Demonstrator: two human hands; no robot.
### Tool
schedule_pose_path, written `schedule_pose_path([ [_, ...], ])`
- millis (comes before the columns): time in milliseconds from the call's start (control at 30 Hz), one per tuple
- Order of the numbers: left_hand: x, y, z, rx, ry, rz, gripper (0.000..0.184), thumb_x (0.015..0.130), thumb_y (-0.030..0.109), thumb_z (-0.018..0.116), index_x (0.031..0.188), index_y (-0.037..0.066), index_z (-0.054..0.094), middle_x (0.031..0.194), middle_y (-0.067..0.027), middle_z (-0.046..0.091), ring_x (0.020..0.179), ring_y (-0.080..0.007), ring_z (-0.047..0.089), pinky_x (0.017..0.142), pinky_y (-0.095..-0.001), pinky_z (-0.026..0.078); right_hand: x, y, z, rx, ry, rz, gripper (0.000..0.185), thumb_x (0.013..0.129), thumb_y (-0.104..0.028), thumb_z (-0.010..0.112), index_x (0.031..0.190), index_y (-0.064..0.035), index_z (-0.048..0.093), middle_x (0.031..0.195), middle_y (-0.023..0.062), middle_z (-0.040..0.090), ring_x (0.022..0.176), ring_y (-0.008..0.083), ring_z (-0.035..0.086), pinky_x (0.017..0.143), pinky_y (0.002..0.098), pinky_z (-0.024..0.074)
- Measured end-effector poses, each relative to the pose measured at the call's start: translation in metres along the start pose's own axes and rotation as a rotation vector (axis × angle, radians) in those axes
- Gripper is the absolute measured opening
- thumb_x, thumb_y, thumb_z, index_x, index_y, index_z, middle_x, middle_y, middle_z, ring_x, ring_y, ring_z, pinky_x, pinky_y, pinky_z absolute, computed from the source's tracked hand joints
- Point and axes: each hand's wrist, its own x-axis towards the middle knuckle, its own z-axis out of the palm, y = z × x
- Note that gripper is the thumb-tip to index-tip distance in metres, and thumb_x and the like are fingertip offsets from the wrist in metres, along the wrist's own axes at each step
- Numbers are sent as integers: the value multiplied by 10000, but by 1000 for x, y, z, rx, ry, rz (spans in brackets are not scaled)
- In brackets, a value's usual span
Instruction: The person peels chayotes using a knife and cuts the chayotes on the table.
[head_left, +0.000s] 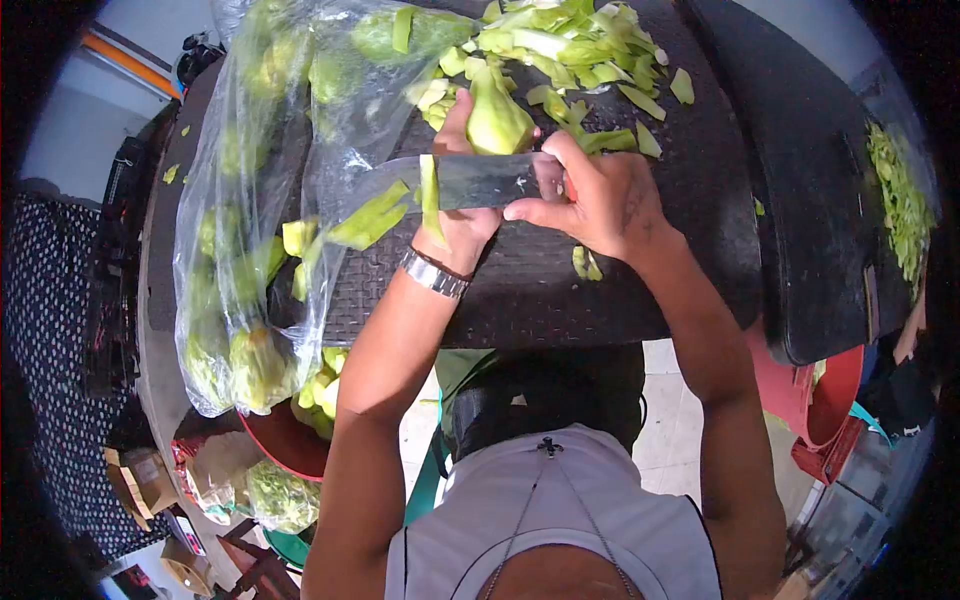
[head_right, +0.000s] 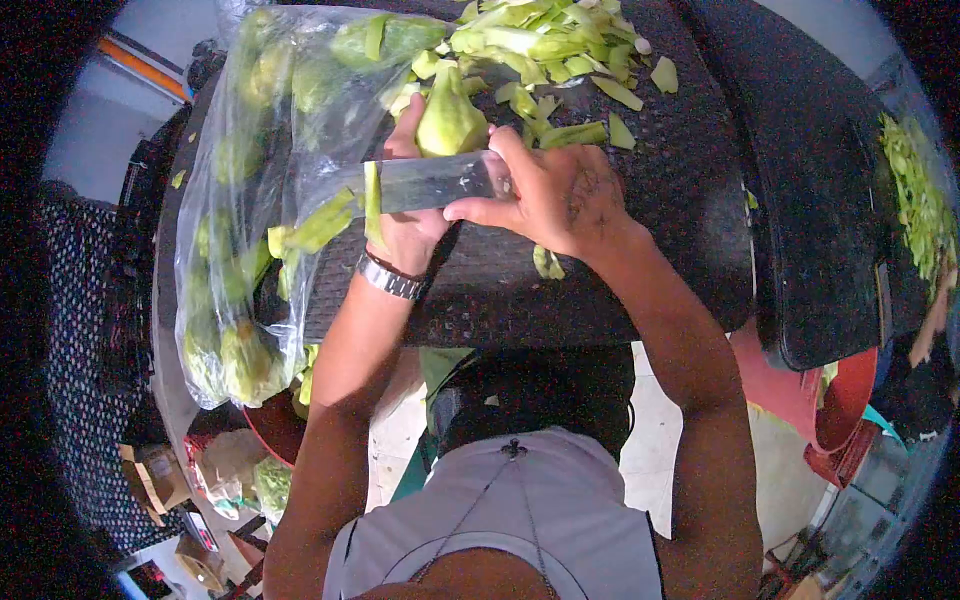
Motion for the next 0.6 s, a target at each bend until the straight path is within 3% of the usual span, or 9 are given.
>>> schedule_pose_path([
  [167,2,-4,-11,-264,-149,-93,510,1109,449,336,1226,39,617,1054,-106,727,970,-216,712,921,-376,574,0,0,1,-25,1,-21,646,736,-514,877,1110,-62,607,644,12,603,532,192,626,505,325,497],
  [267,-9,2,-3,1107,-88,451,449,1092,421,422,1248,44,609,1072,-99,729,973,-211,711,933,-378,568,0,0,1,-38,-34,4,634,736,-523,874,1092,-72,607,644,17,607,540,200,633,511,325,499],
  [367,5,-3,-12,-233,-147,-108,404,1047,390,550,1262,53,615,1072,-104,730,965,-220,710,925,-399,571,1,3,0,-12,-70,74,581,741,-512,876,1036,-92,603,637,21,604,546,203,635,519,338,496],
  [467,1,-4,1,-278,236,-32,401,1011,374,623,1259,60,628,1066,-107,727,959,-233,707,916,-404,573,3,14,-6,-70,-62,185,533,750,-501,874,972,-107,591,625,23,592,543,209,624,529,360,490],
  [600,4,2,4,-219,224,-16,404,1023,400,598,1237,61,644,1064,-99,725,974,-245,701,905,-389,570,3,15,-11,20,-98,191,498,779,-502,851,923,-104,588,605,32,571,527,230,599,533,384,463],
])
